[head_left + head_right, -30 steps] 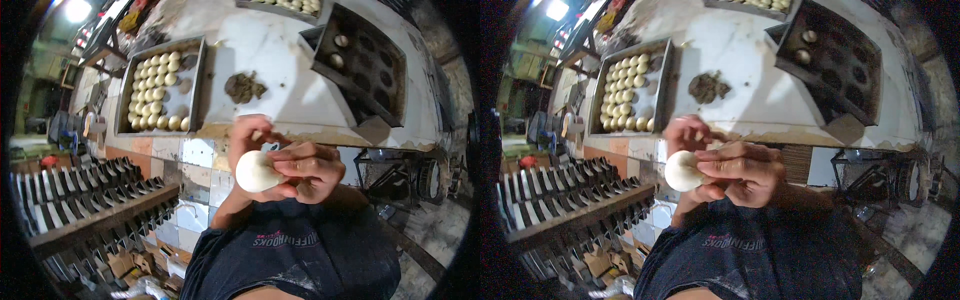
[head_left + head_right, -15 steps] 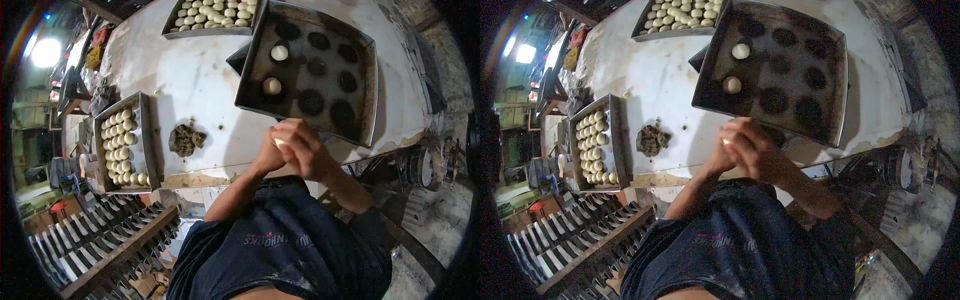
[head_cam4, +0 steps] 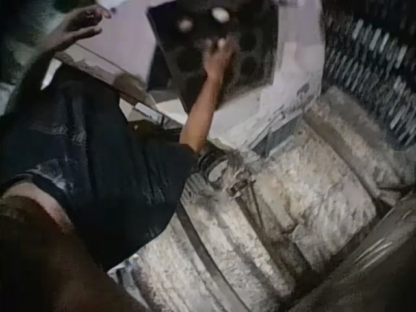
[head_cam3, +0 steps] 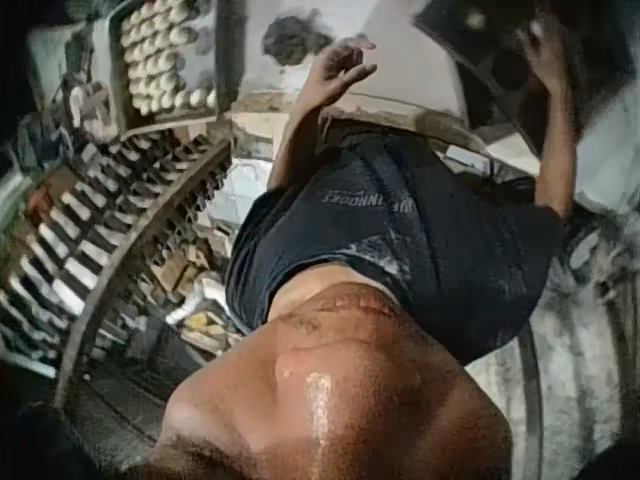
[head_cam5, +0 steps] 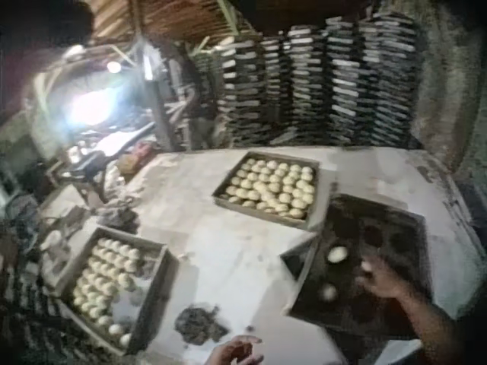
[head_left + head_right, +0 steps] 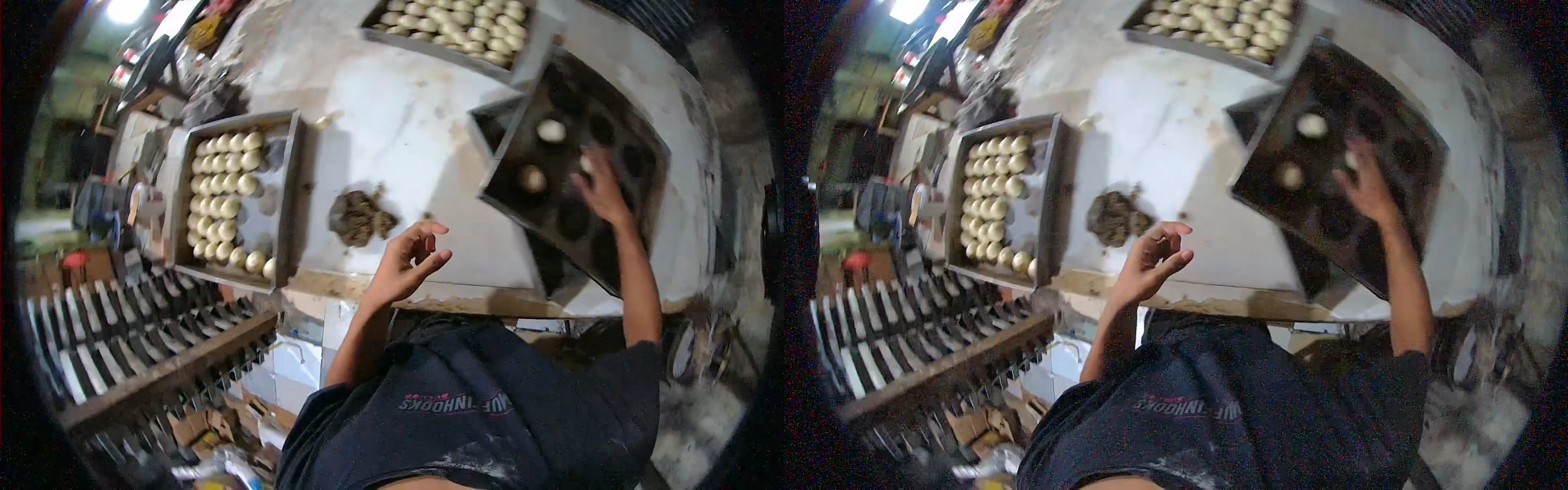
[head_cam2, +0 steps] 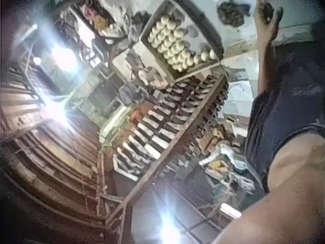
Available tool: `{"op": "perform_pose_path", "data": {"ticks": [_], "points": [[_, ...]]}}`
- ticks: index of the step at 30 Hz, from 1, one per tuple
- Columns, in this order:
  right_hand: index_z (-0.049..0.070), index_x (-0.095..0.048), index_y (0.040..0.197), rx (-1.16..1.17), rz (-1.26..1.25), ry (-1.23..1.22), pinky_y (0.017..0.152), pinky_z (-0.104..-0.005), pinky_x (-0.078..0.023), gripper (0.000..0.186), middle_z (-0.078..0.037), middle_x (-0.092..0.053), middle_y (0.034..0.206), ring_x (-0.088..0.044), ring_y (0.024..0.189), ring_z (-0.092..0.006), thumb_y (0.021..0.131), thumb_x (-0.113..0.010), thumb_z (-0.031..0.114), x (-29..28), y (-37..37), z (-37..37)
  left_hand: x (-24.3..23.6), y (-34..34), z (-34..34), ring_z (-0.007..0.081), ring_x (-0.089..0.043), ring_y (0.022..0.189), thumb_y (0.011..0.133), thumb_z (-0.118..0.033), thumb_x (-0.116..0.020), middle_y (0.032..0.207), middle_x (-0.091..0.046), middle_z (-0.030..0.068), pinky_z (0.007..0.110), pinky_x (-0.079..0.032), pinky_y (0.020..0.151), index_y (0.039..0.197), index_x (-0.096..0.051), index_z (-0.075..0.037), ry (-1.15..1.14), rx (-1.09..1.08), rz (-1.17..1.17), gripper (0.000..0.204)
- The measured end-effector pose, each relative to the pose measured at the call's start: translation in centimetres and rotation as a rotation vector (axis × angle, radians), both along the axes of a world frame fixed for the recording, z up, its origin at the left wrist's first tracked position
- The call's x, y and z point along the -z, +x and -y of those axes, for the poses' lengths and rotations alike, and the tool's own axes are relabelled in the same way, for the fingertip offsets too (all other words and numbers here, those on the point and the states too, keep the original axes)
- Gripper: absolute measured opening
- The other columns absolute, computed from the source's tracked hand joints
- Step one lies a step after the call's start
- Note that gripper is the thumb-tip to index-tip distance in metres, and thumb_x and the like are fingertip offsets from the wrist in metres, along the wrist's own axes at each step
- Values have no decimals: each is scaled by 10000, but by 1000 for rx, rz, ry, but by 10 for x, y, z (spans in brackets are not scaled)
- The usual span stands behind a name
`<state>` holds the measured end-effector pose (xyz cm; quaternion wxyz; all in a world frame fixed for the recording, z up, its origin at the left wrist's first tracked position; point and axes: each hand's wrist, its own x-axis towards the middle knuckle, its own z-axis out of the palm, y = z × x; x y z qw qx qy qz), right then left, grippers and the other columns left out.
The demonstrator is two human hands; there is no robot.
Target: The person fills pieces of dough with a dark paste, rolls them into balls, and places them onto metal trays, then uses a pink scoop to add a yellow substance into large industrial mixers.
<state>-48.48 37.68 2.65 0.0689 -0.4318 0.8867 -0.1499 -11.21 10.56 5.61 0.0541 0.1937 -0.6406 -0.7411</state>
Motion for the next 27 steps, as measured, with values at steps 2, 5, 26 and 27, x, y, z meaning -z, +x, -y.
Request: {"op": "perform_pose_path", "data": {"ticks": [2,5,26,27], "points": [[98,-424,1475,-34,-349,-212,1178,-493,-257,546,-208,-281,1575,-290,1448,-399,987,-581,285,-27,23,18,7,39,24,39,-427,702,897,-84,-725,746,-442,-53,202,-354,602,1082,-635,-45,-192,-122,85,209],[7,-577,1310,197,-500,-503,1091,-459,-373,394,-217,-519,1381,-488,1290,-383,984,-560,228,-73,93,51,9,96,104,157,-559,661,855,-144,-754,774,-615,67,285,-434,586,1054,-699,-56,-866,-391,-59,225],[-55,-533,1320,5,1063,-713,743,-325,-565,486,-128,-665,1088,-660,883,-177,954,-658,238,-32,328,199,-50,71,84,387,-625,1109,801,-153,-785,1215,-611,245,469,-495,929,1458,-319,-61,-453,31,-167,811],[-55,-533,1320,-17,1073,-713,743,-325,-565,486,-128,-665,1088,-660,883,-177,954,-658,238,-43,324,194,-57,71,70,390,-539,1216,802,-215,-799,1325,-526,248,447,-461,988,1533,-250,-79,-693,-25,-293,925]]}}
